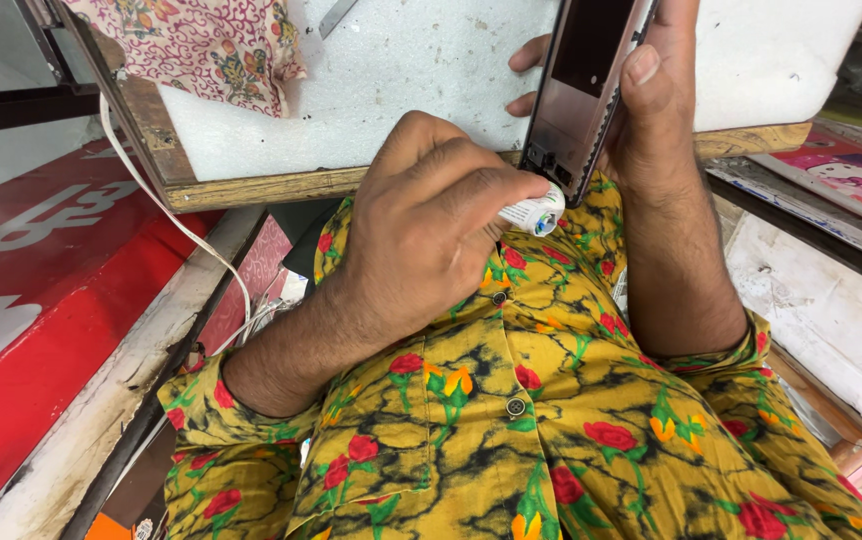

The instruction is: The person cleans the back of a smartphone with a cloth, applies adhesive along the frame edges, and secures the device with a green rubber band. The phone is handled repeatedly and inspected throughout the process.

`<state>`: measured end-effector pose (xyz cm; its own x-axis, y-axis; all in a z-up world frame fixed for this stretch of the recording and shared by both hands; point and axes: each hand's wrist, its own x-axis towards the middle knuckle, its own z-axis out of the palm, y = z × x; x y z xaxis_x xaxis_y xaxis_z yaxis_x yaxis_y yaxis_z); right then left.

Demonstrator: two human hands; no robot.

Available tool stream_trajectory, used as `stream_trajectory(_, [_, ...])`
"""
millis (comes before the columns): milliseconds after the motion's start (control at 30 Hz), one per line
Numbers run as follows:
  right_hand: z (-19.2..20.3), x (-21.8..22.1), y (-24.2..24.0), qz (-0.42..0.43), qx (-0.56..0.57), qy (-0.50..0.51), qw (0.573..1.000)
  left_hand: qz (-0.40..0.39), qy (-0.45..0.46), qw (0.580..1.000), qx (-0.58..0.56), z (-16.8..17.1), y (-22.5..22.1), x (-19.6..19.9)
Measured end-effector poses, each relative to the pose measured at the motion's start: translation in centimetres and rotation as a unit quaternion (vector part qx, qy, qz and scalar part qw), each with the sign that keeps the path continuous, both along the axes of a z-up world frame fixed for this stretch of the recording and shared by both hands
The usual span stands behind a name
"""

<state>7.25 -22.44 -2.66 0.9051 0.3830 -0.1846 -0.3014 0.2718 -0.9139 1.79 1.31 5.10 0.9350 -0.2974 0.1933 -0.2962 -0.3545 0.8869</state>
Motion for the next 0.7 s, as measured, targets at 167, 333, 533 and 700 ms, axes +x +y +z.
stream_trajectory(167, [1.0, 0.1, -0.1, 0.009, 0.029, 0.034, 0.999, 0.029, 0.074, 0.992, -0.096, 0.4, 0.6, 0.3])
stream_trajectory(333, [1.5, 0.5, 0.4, 0.012, 0.025, 0.038, 0.999, 0.073, 0.126, 0.983, -0.115, 0.1, 2.5, 0.9])
stream_trajectory(533, [2.0, 0.7, 0.5, 0.014, 0.013, 0.040, 0.999, 0.113, 0.126, 0.976, -0.137, -2.8, 4.3, 1.6])
stream_trajectory(700, [2.0, 0.3, 0.1, 0.002, 0.029, 0.055, 0.998, 0.134, 0.204, 0.929, -0.278, -5.5, 3.9, 1.3])
